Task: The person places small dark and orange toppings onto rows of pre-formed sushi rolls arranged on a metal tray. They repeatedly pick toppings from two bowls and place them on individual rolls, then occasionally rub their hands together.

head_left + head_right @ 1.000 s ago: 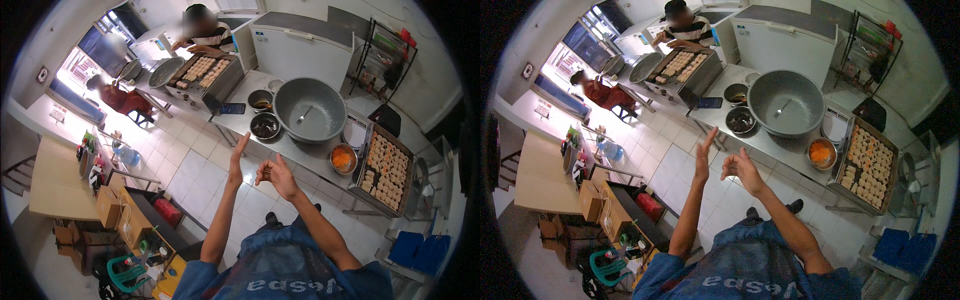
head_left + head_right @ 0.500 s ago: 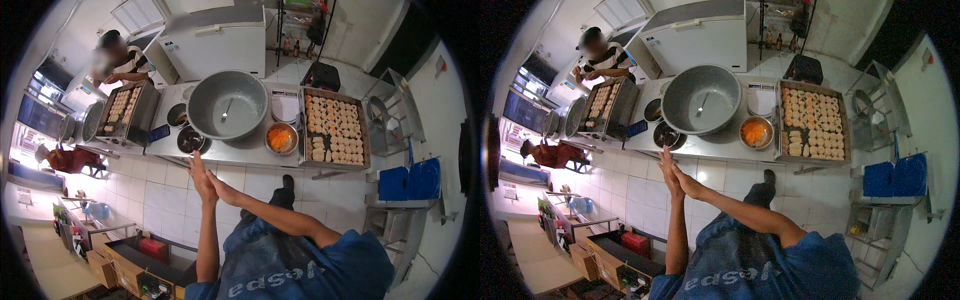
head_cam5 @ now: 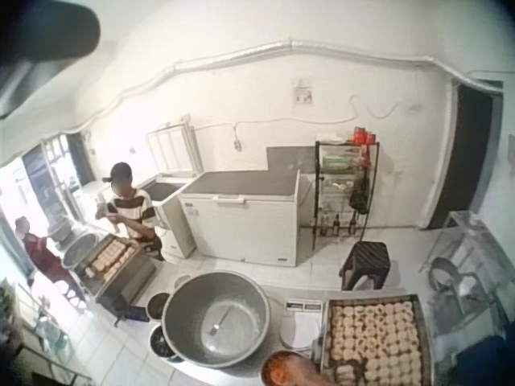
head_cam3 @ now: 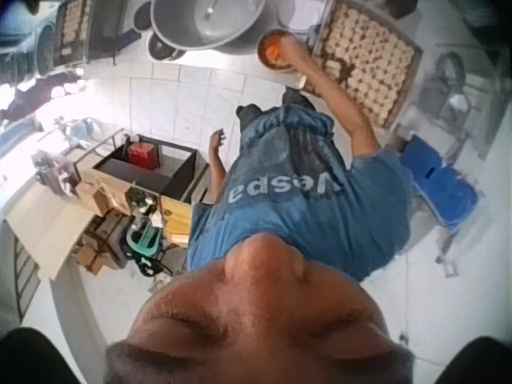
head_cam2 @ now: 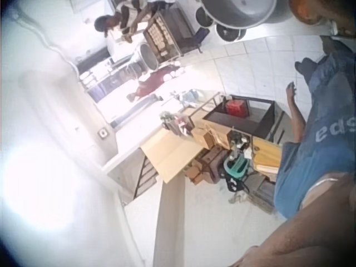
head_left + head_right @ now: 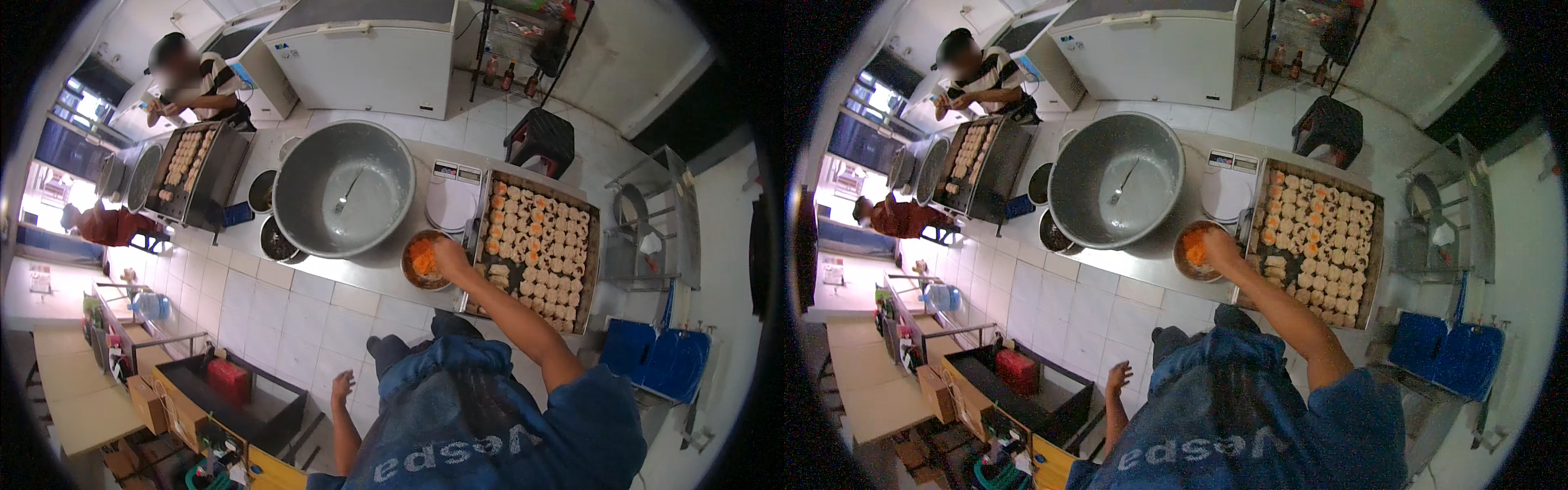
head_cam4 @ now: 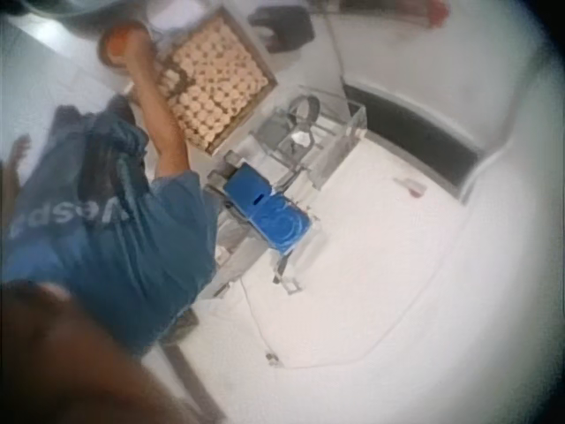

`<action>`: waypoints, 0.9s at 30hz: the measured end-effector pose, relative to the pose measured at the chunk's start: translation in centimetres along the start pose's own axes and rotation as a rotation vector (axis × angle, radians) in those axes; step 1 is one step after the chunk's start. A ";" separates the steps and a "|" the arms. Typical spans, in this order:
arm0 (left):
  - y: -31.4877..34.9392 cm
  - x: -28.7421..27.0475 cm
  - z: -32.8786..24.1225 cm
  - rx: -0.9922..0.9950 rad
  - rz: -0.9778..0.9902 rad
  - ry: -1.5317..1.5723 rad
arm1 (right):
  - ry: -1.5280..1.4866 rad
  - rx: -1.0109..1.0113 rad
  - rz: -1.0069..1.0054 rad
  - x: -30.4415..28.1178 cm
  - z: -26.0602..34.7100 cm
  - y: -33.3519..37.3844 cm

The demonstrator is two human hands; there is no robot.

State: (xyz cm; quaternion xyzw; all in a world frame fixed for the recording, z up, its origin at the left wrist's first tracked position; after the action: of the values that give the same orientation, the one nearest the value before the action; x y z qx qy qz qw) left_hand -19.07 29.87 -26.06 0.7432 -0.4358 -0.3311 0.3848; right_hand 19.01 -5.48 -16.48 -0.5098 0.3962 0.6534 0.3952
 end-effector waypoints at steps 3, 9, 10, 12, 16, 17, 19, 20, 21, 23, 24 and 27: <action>3.6 1.6 6.1 -0.119 -0.116 0.239 | 0.099 -0.150 0.032 -0.4 0.8 -1.2; 7.7 6.6 12.4 -0.241 -0.082 0.479 | 0.108 -0.201 0.043 1.4 1.3 -2.7; 7.8 7.4 12.3 -0.250 -0.058 0.399 | 0.061 -0.194 0.005 1.7 1.4 -2.7; 8.3 8.0 12.5 -0.222 -0.016 0.316 | -0.035 -0.099 0.096 -0.8 2.6 -2.5; 6.5 6.9 7.9 -0.122 0.017 0.368 | -0.112 -0.036 -0.036 1.7 1.1 -3.1; 5.8 6.4 6.9 -0.089 0.017 0.349 | -0.185 0.013 -0.050 1.2 1.0 -3.0; 4.7 5.6 4.6 -0.022 -0.001 0.294 | -0.266 -0.038 0.103 -1.0 0.7 -2.5; 4.4 5.5 2.7 0.012 -0.016 0.255 | -0.305 -0.061 0.177 -2.5 0.5 -2.4; 4.2 5.3 1.1 0.091 0.002 0.238 | -0.449 -0.016 0.238 -3.1 -0.1 -2.4; 3.3 6.1 -2.6 0.064 -0.058 0.204 | -0.737 0.073 0.356 -3.5 -1.0 -2.5; 3.4 6.5 -3.9 0.109 -0.045 0.186 | -1.033 0.121 0.424 -3.4 -1.2 -2.3; 3.1 7.9 -6.8 0.117 -0.030 0.155 | -1.668 0.116 0.493 -1.8 -1.9 -2.7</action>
State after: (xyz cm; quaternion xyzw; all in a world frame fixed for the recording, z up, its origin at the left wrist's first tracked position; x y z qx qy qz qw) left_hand -11.47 23.72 -21.33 0.7942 -0.4122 -0.2525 0.3683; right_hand 22.45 -6.46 -15.38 0.2565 0.1091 0.8592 0.4291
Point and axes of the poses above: each hand's wrist, its own y-axis away from the middle knuckle, its own x-axis out of the palm, z = x × y, the point moved 1 cm from there along -y, towards the middle knuckle, and after that the axes turned 15 degrees about y, right-handed, at the moved point
